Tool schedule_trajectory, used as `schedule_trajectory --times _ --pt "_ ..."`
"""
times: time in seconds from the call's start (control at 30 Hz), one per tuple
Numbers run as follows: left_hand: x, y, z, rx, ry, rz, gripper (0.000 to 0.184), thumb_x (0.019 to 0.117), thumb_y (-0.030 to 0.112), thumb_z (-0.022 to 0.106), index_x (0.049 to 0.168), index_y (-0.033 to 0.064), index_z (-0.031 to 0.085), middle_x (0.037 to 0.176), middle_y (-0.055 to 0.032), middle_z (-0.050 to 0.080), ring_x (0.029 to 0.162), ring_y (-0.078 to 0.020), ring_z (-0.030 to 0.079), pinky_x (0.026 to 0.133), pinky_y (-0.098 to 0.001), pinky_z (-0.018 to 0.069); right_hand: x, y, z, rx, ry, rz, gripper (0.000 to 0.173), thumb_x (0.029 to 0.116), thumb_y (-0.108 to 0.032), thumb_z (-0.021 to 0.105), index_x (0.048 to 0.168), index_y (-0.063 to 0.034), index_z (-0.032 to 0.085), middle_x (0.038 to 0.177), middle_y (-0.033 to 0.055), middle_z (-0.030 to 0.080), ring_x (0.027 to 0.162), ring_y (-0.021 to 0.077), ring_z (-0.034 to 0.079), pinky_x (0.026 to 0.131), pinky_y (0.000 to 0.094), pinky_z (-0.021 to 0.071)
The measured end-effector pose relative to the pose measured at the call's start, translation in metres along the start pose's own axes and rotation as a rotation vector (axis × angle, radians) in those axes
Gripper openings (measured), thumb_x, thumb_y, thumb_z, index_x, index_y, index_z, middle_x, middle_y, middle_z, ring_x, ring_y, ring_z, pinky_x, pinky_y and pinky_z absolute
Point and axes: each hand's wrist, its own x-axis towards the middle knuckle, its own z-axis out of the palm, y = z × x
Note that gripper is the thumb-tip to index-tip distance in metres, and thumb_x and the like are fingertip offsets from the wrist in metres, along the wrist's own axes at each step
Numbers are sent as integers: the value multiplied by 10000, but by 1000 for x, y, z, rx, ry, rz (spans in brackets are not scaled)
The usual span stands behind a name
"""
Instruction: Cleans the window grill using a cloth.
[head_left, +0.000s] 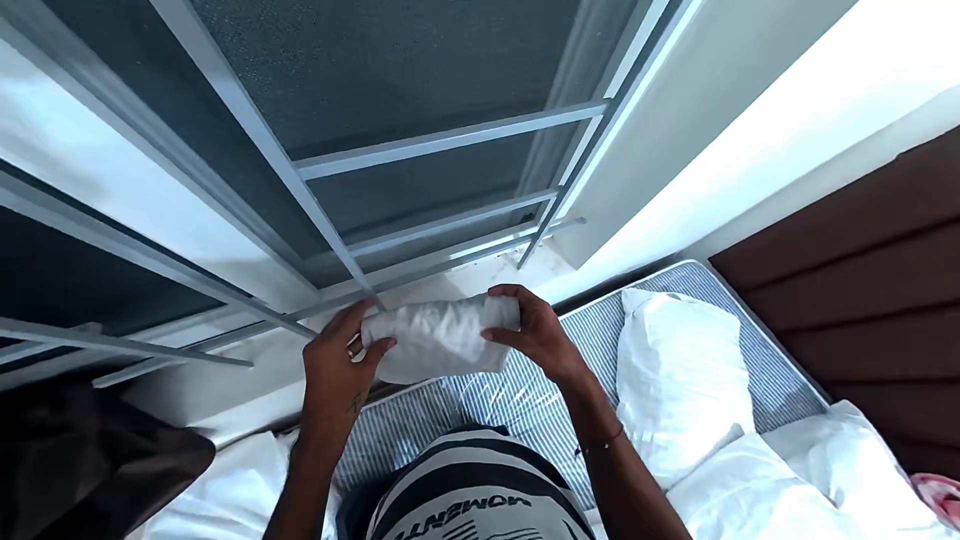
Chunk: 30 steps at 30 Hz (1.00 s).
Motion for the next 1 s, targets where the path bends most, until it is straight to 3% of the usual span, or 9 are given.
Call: schedule_trajectory --times 0.2,0.37,0.43,0.5,0.57,0.63,0.7,0.8,1.0 --pt "3 4 5 200 16 89 206 878 92 820 1079 84 773 1067 -86 742 892 -195 729 793 -418 627 -4 6 7 -361 55 -210 608 843 -49 821 1396 -172 600 1210 66 712 946 197 723 793 420 623" --pt "12 19 -1 335 91 176 206 966 282 721 1110 136 737 1118 -76 714 1045 -280 681 831 -525 562 9 -3 -11 -513 153 -318 216 910 -201 785 1088 -89 735 974 69 686 831 162 677 720 361 584" --pt "18 19 -2 166 117 251 241 984 260 683 1139 76 695 1191 -92 676 1166 -242 626 984 -454 528 17 -10 -23 -462 130 -342 204 880 -277 801 987 -109 760 1024 58 624 906 146 621 746 318 547" --pt "21 22 -4 -10 127 272 277 1015 261 637 1208 64 651 1235 -56 681 1175 -156 643 1002 -378 549 16 -21 -31 -293 67 -344 198 884 -299 783 953 -118 747 1178 51 584 1050 150 585 822 299 536" --pt "21 29 -2 -116 160 234 303 1038 285 601 1261 81 609 1088 3 705 947 -58 678 818 -273 585 14 -34 -34 -41 7 -329 190 950 -251 717 1006 -70 727 1217 63 650 1048 170 652 840 330 595" --pt "21 39 1 -153 208 189 321 1053 316 581 1289 97 586 926 33 669 749 -11 634 655 -199 548 13 -43 -31 173 15 -287 227 1012 -263 643 1104 -67 708 1004 65 724 792 137 705 667 297 624" --pt "22 53 -1 -98 243 163 337 1069 326 552 1322 104 579 924 23 676 750 -6 647 665 -201 557 14 -51 -25 289 47 -254 238 1055 -311 576 1118 -113 693 838 32 714 652 77 682 573 245 603" --pt "28 71 -9 42 310 232 316 1074 293 552 1313 91 593 907 -14 691 742 -40 661 662 -253 565 15 -67 -20 308 103 -244 242 1088 -284 513 1147 -132 693 835 -2 706 661 33 669 586 202 591" --pt "44 114 -38 33 344 287 382 1037 241 637 1398 153 548 943 -14 716 704 -54 680 591 -242 570 34 -104 -35 134 197 -406 265 997 -164 676 1254 -152 615 938 26 707 691 86 675 577 218 583"
